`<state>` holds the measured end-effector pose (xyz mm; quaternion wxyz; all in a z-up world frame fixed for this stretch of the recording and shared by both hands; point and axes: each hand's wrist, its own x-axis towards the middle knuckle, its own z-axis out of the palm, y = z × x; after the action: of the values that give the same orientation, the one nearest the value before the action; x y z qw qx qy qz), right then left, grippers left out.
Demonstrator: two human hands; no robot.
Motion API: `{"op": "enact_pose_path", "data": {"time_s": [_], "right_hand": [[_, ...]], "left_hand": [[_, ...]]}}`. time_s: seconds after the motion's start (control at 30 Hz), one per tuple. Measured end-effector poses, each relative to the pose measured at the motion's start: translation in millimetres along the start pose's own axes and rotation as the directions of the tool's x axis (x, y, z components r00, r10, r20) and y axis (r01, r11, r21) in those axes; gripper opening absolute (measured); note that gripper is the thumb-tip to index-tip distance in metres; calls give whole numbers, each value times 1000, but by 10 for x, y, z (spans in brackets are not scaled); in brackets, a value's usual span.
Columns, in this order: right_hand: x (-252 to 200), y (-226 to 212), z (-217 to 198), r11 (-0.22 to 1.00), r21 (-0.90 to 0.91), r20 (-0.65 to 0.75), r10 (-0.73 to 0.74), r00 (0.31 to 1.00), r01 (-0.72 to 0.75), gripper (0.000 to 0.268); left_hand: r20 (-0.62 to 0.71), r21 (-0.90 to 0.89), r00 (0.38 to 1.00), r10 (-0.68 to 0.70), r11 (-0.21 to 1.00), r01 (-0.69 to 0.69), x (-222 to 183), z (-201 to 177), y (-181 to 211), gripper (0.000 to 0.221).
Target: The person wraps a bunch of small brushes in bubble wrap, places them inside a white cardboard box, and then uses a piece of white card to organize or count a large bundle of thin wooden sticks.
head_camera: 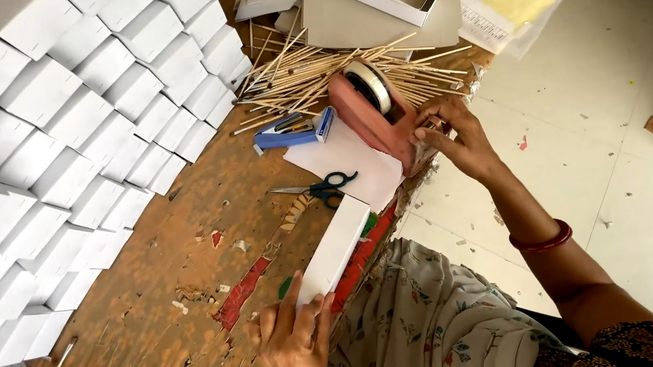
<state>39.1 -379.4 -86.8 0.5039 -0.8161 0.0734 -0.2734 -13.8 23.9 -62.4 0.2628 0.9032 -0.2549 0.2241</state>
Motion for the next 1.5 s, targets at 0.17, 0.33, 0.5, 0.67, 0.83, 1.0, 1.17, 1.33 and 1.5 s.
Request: {"op": "enact_pose_path", "data": {"time_s": [0.17,0.33,0.5,0.67,0.83,1.0,1.17,1.33,1.5], "right_hand": [[103,-293,-55,996,92,160,-33,987,18,13],[-141,-179,-7,957,292,65,-15,998,-4,11],[-315,338,109,831,554,-34,86,996,-53,13],[-570,175,177,876,454,-137,-110,984,161,12],[-1389,-335,753,689,677,365,-7,931,-260,1],[-1770,-428,1155,581,582,643,100,760,-569,6],[-1699,-297,1258,519,497,667,284,689,-695,14],[-1321,-489,1266,832,282,645,204,737,-477,21],[-1049,-692,1233,999,29,589,2,808,-23,22]], "left_hand": [[26,10,1000,-10,1000,10,10,-37,41,17],[57,-16,998,-5,1000,6,50,-127,40,18],[72,-74,997,6,997,0,-31,-27,-52,21],[-34,-125,996,82,988,-85,-52,24,-54,23],[-69,-24,981,184,982,-186,-188,146,-15,22],[-72,-28,959,275,960,-277,-306,162,-61,23],[-17,-41,968,252,967,-252,-270,86,-39,34],[40,5,997,66,998,-66,40,-98,58,57],[73,-65,991,-112,991,117,-34,-19,15,72]]}}
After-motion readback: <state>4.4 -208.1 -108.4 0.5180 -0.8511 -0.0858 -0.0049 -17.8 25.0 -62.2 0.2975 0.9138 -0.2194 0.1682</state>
